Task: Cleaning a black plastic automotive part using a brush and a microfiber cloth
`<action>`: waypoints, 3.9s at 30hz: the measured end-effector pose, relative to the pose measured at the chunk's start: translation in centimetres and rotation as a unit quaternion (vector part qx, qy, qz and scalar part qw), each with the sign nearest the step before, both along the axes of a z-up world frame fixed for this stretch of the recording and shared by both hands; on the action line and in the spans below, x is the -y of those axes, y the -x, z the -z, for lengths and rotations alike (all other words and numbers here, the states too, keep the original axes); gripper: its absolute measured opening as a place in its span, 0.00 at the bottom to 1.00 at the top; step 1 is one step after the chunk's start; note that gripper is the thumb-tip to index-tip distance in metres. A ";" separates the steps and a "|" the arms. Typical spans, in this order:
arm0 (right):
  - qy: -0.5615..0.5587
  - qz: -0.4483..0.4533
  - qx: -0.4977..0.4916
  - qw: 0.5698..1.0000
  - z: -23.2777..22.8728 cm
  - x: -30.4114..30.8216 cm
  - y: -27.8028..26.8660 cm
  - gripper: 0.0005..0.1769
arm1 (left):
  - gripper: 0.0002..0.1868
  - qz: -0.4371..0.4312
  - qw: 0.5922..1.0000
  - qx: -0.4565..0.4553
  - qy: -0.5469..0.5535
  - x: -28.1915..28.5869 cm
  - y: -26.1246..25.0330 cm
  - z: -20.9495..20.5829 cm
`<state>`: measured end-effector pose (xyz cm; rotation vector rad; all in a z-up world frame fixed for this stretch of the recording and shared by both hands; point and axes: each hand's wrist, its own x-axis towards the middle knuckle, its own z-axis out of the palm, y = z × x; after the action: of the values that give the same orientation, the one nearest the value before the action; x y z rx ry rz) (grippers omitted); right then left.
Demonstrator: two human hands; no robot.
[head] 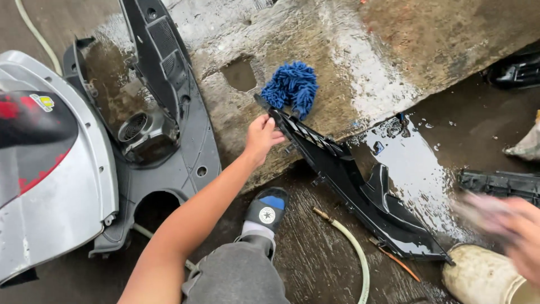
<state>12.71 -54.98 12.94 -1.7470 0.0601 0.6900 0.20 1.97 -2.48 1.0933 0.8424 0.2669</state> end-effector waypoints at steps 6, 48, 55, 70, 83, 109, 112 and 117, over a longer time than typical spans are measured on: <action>-0.139 -0.039 0.043 0.989 2.4 -30.1 -0.5 0.14 | 0.22 0.008 1.000 -0.015 -0.017 0.6 -0.4 -2.5; 0.038 -0.278 0.709 0.646 5.8 -42.1 1.5 0.05 | 0.08 0.054 0.970 0.070 -0.228 1.2 0.0 -8.0; 0.021 -0.323 0.665 0.673 6.0 -42.4 0.8 0.04 | 0.09 0.052 0.968 0.055 -0.238 1.3 -0.1 -7.1; 0.060 -0.261 0.518 0.812 9.9 -35.9 1.5 0.10 | 0.09 0.035 0.990 0.055 -0.122 1.9 -1.7 -7.7; 0.136 -0.207 0.499 0.830 13.9 -31.3 6.4 0.08 | 0.10 0.020 0.990 0.066 -0.119 2.2 -0.4 -5.6; 0.182 0.000 0.363 0.914 1.3 -39.6 9.8 0.10 | 0.07 0.029 0.974 0.122 -0.188 4.3 -2.2 -10.0; 0.181 0.030 0.414 0.891 2.2 -39.5 10.1 0.07 | 0.07 0.035 0.972 0.123 -0.196 4.7 -1.4 -11.3; 0.103 0.156 0.383 0.905 1.5 -39.9 10.7 0.06 | 0.07 0.057 0.969 0.129 -0.204 4.5 -0.9 -12.9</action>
<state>1.97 -15.08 11.44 -2.0418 -0.1331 -0.2739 1.08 -2.56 10.43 1.4496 0.4987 0.4908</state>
